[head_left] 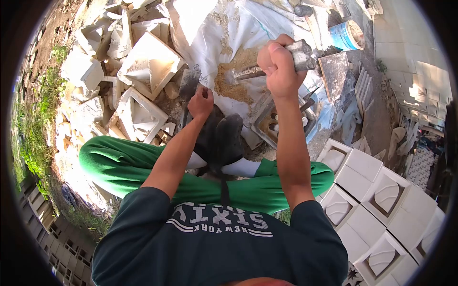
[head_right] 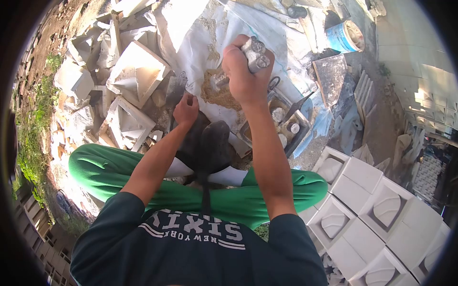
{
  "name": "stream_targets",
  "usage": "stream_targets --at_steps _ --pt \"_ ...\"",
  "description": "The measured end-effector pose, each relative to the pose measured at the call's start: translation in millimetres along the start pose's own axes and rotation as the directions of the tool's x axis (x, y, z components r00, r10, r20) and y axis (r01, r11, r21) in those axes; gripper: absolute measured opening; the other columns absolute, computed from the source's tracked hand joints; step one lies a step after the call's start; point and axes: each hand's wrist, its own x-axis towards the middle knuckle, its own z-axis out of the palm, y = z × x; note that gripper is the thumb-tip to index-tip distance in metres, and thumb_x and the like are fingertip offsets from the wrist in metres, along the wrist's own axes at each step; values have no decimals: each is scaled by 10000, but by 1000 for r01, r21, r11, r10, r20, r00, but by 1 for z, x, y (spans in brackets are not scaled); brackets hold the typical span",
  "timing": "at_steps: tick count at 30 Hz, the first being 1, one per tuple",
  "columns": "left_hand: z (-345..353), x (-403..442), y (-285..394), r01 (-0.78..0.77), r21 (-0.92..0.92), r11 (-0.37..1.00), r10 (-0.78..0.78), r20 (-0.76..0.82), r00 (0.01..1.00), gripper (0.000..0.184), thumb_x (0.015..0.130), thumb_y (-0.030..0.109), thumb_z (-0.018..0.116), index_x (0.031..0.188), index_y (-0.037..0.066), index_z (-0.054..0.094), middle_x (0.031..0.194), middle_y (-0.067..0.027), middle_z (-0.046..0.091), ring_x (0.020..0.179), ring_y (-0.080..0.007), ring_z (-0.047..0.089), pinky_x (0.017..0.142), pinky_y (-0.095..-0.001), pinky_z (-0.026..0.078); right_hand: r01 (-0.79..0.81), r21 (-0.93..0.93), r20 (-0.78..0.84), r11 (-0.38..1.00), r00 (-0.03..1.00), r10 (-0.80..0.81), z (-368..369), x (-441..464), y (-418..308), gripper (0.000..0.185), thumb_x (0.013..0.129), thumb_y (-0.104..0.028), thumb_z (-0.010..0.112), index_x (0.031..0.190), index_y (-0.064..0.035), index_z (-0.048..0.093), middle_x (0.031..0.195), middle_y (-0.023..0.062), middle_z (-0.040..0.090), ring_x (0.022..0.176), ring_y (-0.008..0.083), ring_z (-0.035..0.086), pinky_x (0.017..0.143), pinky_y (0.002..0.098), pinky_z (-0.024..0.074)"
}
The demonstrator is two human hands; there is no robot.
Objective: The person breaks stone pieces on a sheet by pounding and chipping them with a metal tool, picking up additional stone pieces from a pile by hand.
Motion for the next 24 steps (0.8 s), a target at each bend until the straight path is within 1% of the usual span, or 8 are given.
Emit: stream_targets --at_steps 3,6,9,14,16,19,22,24 --pt "5 2 -4 1 10 1000 -1 -9 1000 200 831 353 595 899 172 644 810 -25 703 783 -272 676 693 -409 511 25 56 -28 998 999 -24 9 -4 -18 205 816 -50 535 615 -23 504 526 -24 445 451 48 372 423 239 286" --pt "6 2 -4 6 -17 1000 -6 2 1000 207 828 360 597 904 174 648 817 -29 705 792 -275 675 701 -409 512 -60 -44 -128 997 990 54 5 -20 46 201 820 -60 539 623 -28 510 526 -30 447 458 43 375 429 238 287" --pt "3 3 -4 14 -19 1000 -14 29 999 214 827 364 597 912 176 651 826 -33 706 800 -278 674 707 -410 512 -95 -77 -116 993 990 85 -4 -20 84 203 823 -65 535 624 -30 514 523 -31 450 465 39 381 438 235 293" --pt "6 6 -2 14 12 1000 -14 11 1000 215 826 367 593 922 186 656 836 -36 708 810 -277 674 714 -408 512 -101 -49 -45 994 994 99 -8 -7 34 206 817 -57 528 613 -27 513 521 -25 458 463 51 390 444 239 311" --pt "5 3 -6 15 8 1000 -15 18 1000 217 825 370 592 925 189 657 838 -35 708 813 -277 675 715 -408 513 -14 -59 -80 998 997 9 2 -4 7 213 820 -63 526 610 -28 508 521 -23 460 465 56 397 445 243 317" --pt "7 4 -6 19 29 999 -20 6 1000 226 821 377 592 929 190 658 843 -34 709 819 -276 675 719 -410 512 -32 -59 -118 998 993 25 11 -2 8 211 819 -63 530 612 -27 509 522 -23 460 465 55 405 446 241 318" --pt "6 2 -7 10 27 1000 -11 24 1000 233 820 382 591 932 189 658 844 -31 710 819 -276 676 722 -411 512 -69 -107 -239 992 970 41 -4 -17 102 218 818 -66 534 604 -31 508 518 -25 458 465 54 414 446 240 320" --pt "8 5 -8 8 -2 1000 -8 42 999 235 824 385 583 932 189 657 848 -42 709 817 -284 675 725 -415 511 -93 -110 -182 990 981 72 -12 5 94 224 817 -66 537 598 -33 504 515 -28 454 462 53 413 445 239 320"
